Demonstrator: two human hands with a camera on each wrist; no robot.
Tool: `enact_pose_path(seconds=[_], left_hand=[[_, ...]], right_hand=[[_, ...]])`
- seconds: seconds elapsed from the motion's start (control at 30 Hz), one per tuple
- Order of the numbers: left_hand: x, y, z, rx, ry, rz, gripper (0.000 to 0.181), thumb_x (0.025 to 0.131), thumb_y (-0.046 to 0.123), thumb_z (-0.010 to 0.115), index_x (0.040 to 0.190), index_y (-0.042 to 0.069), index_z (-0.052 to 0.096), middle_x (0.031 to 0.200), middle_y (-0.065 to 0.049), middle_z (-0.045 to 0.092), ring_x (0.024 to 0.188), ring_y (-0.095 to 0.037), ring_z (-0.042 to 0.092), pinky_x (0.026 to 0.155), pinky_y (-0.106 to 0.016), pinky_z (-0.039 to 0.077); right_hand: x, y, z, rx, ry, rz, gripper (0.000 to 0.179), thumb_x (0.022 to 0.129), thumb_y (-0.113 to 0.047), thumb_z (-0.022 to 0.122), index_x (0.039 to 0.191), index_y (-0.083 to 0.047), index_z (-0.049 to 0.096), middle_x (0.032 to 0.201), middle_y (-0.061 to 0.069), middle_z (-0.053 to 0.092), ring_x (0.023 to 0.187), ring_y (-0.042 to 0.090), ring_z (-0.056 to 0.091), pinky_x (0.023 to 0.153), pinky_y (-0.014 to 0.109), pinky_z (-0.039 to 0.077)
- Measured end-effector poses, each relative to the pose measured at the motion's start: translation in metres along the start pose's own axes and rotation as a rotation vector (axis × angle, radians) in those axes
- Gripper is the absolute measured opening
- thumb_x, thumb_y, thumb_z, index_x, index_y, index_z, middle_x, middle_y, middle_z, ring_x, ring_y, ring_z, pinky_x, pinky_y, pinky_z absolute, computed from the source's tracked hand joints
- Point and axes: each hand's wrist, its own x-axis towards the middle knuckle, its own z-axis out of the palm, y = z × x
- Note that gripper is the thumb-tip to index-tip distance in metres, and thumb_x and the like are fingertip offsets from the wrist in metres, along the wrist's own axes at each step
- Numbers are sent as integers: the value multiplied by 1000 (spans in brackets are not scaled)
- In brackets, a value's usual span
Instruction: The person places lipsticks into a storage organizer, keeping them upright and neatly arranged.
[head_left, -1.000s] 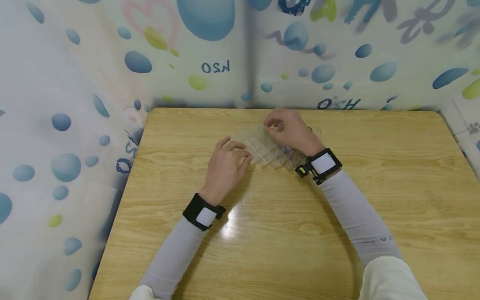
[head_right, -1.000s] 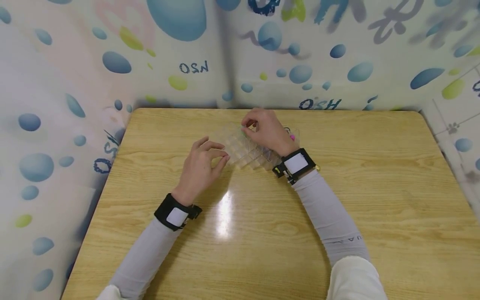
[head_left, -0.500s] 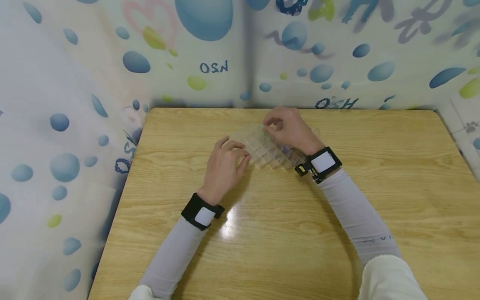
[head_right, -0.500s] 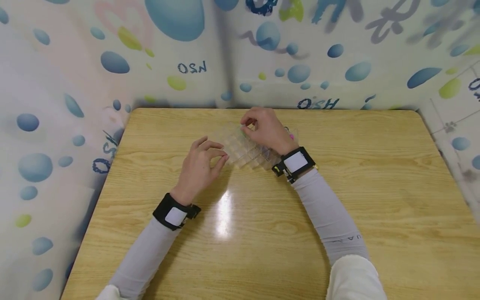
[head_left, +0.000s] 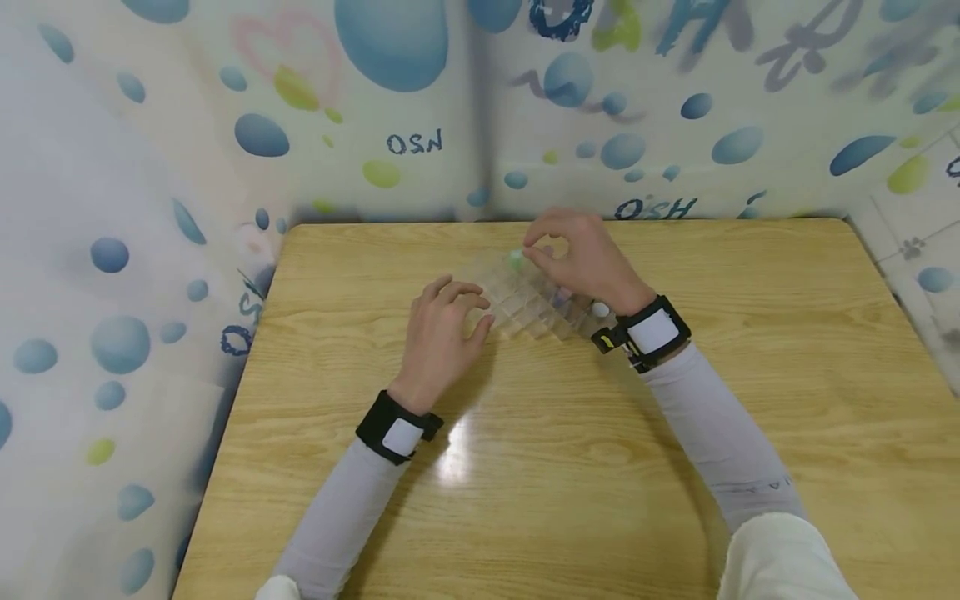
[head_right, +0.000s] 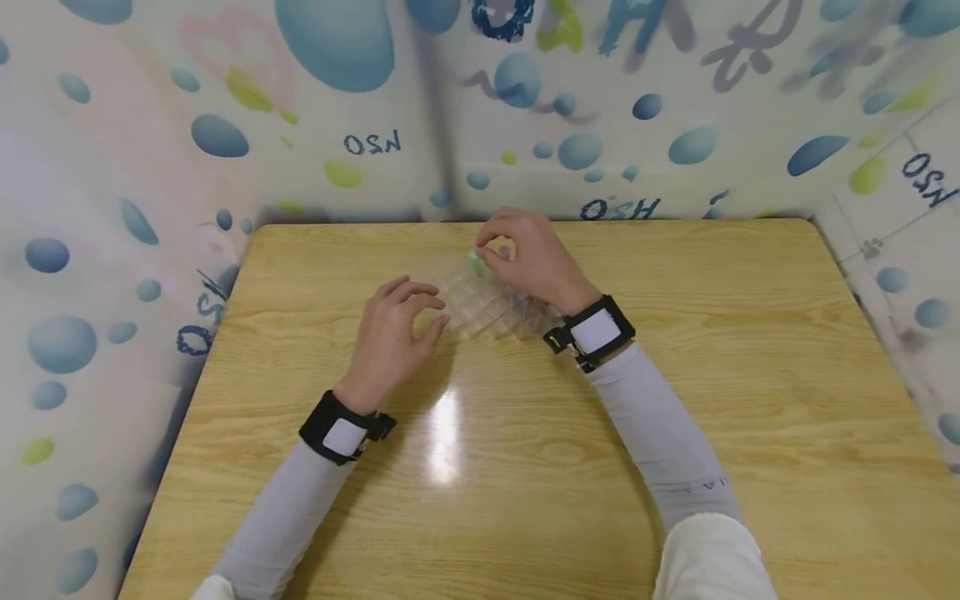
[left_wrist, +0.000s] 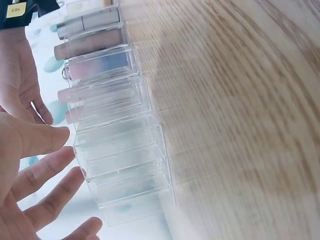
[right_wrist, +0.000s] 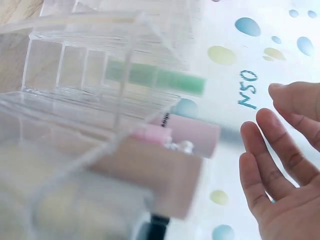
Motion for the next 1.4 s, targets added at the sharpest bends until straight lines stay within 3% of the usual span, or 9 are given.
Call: enact_pose_path(seconds=[0.23, 0.47, 0.6, 0.73, 1.1, 1.4], left_hand=[[-1, 5, 2, -48, 10, 29, 16, 93, 21, 74, 99, 7, 80, 117, -6, 74, 121, -34, 61, 103, -53, 48], [-4, 11, 4, -77, -2, 49, 14, 92, 19, 74, 100, 9, 79, 113, -5, 75, 114, -32, 64, 94, -51, 49], [-5, 16, 5, -97, -13, 68, 12, 92, 18, 75, 100, 10, 78, 107, -4, 76, 101, -28, 67, 85, -44, 52], [-7, 24, 3, -134, -59, 85, 13, 93, 20, 74, 100, 10, 78, 104, -4, 76, 92, -23, 68, 77, -39, 55], [-9, 42, 9, -164, -179, 118, 14, 96, 21, 71, 105, 13, 79, 110, -2, 76, 97, -19, 70, 80, -35, 57], [-12, 50, 14, -154, -268, 120, 19, 95, 24, 72, 110, 12, 77, 116, -2, 74, 102, -19, 70, 83, -34, 59]], right_hand=[[-23, -4, -9, 6, 43, -53, 12, 95, -13, 72, 96, -3, 79, 99, 6, 75, 90, 21, 67, 79, 47, 56], [-53, -4, -13, -7, 80, -43, 8, 93, -10, 74, 96, -7, 80, 97, 3, 74, 84, 15, 66, 66, 39, 54], [-66, -6, -15, -7, 98, -28, 9, 93, -11, 75, 98, -8, 81, 100, 2, 74, 83, 11, 64, 62, 36, 51], [-75, -7, -20, -1, 116, -16, 9, 94, -12, 74, 98, -8, 81, 100, 2, 74, 81, 9, 62, 68, 37, 52], [-98, 3, -48, -101, 117, 48, 10, 94, -11, 74, 101, -7, 79, 99, 1, 74, 86, 13, 65, 74, 29, 47], [-121, 13, -68, -180, 29, 195, 13, 95, -12, 72, 102, -4, 79, 99, 6, 75, 86, 19, 68, 73, 42, 55]])
